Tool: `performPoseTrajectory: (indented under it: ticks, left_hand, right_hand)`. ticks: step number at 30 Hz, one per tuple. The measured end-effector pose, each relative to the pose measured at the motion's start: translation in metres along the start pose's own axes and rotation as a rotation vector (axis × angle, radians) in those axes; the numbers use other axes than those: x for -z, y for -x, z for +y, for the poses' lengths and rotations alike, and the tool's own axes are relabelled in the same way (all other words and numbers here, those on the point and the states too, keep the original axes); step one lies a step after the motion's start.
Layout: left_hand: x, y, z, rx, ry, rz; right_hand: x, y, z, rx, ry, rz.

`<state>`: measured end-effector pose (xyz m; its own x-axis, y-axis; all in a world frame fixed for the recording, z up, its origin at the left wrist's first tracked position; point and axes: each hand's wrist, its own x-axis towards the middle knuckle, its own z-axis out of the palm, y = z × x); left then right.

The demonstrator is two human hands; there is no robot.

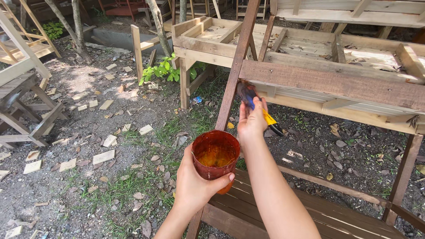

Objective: The person applies a reddish-brown stain to a wooden chair frame using a brush. They repeatedly dip the brush into a container and coat the legs, rails, and slats of the chair. The person refills the container from a bottle near the end of the clip.

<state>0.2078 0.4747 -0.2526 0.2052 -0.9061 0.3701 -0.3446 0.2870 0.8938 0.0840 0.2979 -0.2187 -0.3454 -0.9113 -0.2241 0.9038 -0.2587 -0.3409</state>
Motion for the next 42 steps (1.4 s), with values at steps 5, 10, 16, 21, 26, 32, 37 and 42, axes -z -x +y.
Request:
performPoseTrajectory:
  ticks: [5, 10, 16, 21, 26, 32, 37, 42]
  left_hand:
    - [0.005, -0.003, 0.001, 0.002, -0.009, 0.009]
    - [0.012, -0.006, -0.002, 0.033, -0.034, 0.032]
    - [0.017, -0.009, -0.007, 0.031, -0.049, 0.035]
    - [0.017, -0.01, -0.01, 0.02, -0.047, 0.048]
    - [0.019, -0.007, -0.013, 0.003, -0.055, 0.062]
    - [0.026, 0.001, -0.015, -0.016, -0.1, 0.083]
    - [0.034, 0.007, -0.013, -0.042, -0.191, 0.118]
    - [0.041, 0.012, -0.01, -0.037, -0.137, 0.132]
  right_hand:
    - [0.003, 0.004, -0.004, 0.094, 0.332, 0.057]
    - [-0.019, -0.014, -0.009, -0.129, -0.114, 0.091]
    - [-0.001, -0.01, -0.011, -0.009, 0.34, 0.041]
    - [0.004, -0.014, -0.022, -0.147, 0.098, -0.01]
    - [0.02, 0.009, 0.005, -0.019, 0.211, 0.024]
    - [0.129, 0.076, 0.003, -0.144, 0.664, 0.041]
    - [0.098, 0.062, -0.006, 0.004, 0.57, 0.033]
    - [0.018, 0.014, -0.01, 0.199, 0.409, -0.062]
